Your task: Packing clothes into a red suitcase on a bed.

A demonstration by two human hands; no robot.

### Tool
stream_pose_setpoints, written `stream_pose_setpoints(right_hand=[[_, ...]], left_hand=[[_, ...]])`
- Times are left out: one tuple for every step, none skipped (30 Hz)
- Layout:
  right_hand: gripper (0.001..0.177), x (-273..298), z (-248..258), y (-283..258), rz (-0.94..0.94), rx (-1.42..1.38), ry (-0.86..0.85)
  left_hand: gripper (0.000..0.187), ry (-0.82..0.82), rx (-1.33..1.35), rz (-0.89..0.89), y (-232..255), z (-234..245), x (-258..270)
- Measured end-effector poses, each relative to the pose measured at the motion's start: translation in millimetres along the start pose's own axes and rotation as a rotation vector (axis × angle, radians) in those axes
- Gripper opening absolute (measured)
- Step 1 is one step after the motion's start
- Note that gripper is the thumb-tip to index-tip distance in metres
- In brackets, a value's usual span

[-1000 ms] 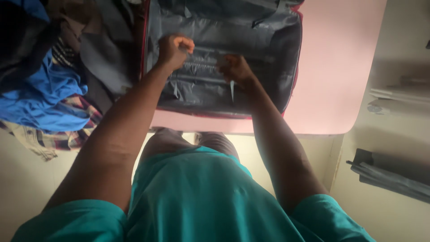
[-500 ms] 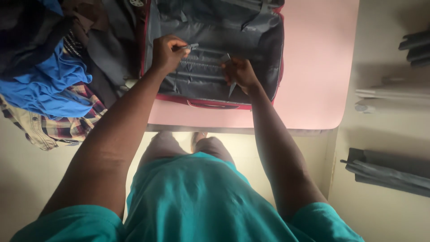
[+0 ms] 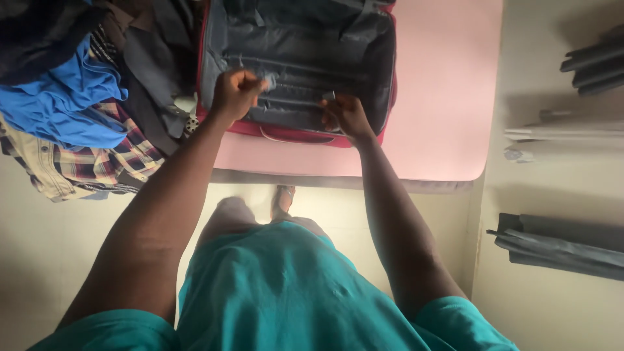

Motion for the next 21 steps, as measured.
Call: stream_pose_setpoints(right_hand=[[0.021,5,0,1,0.007,0.002,0.006],[0.022,10,-1,4,0.000,-0.020,0.004],[0.022,16,-2,6,-0.008,-0.042,0.003],[0.022,19,-2,12,-0.006,-0.041,0.008],[0.022,23,-3,19,-0.001,-0.045,0.014],[0.023,26,-3,25,0.006,-0.048,0.020],[0.023,29,-3,31,0.009,-0.046,0.027],[0.023,31,-4,37,0.011,-0.036,0.037],[0.024,33,-5,44,0.013,-0.026,0.047],[0.024,36,-7,45,0.014,-0.024,0.050],[0.024,39,-9,48,-0.011,0.000,0.069],[0.024,43,-12,52,-0.039,0.024,0.086],[0.024,47,-14,59,-0.040,0.025,0.087],[0.024,49,-15,65,-0.060,0.056,0.103],[0.024,52,-15,71,-0.081,0.087,0.119],[0.024,55,-17,73,-0.075,0.090,0.120],[0.023,59,-18,75,-0.105,0.113,0.136],[0.023,62,-19,78,-0.135,0.136,0.152],[0.023,61,-19,81,-0.130,0.137,0.153],[0.022,64,-19,87,-0.173,0.152,0.175],[0.021,67,-18,94,-0.215,0.166,0.197]], left_hand=[[0.023,-0.003,0.001,-0.009,-5,-1,3],[0.025,-0.047,0.026,0.020,-11,-3,8],[0.027,-0.091,0.050,0.048,-17,-4,12],[0.027,-0.095,0.051,0.044,-21,-6,18],[0.030,-0.158,0.018,0.042,-25,-9,23],[0.033,-0.221,-0.014,0.038,-29,-12,27],[0.033,-0.225,-0.013,0.032,-29,-14,32],[0.032,-0.271,-0.072,0.079,-30,-16,38],[0.032,-0.315,-0.132,0.126,-31,-18,44],[0.032,-0.317,-0.131,0.123,-34,-18,48],[0.035,-0.352,-0.253,-0.028,-33,-19,52],[0.039,-0.384,-0.374,-0.177,-34,-19,59],[0.039,-0.385,-0.373,-0.177,-33,-18,65],[0.035,-0.459,-0.391,-0.084,-35,-18,70],[0.032,-0.533,-0.408,0.010,-37,-19,75],[0.032,-0.530,-0.409,0.004,-46,-18,76],[0.028,-0.550,-0.405,-0.027,-54,-18,76],[0.025,-0.569,-0.401,-0.057,-61,-18,77],[0.025,-0.567,-0.402,-0.062,-65,-16,75],[0.027,-0.568,-0.417,-0.067,-69,-15,76],[0.029,-0.569,-0.432,-0.072,-74,-15,77]])
Point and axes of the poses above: each hand's wrist, its own x-axis away from the middle knuckle, its own z-axis out of the back of the hand, y = z × x, the point moved 3 cm from there along -x, towards the middle knuckle
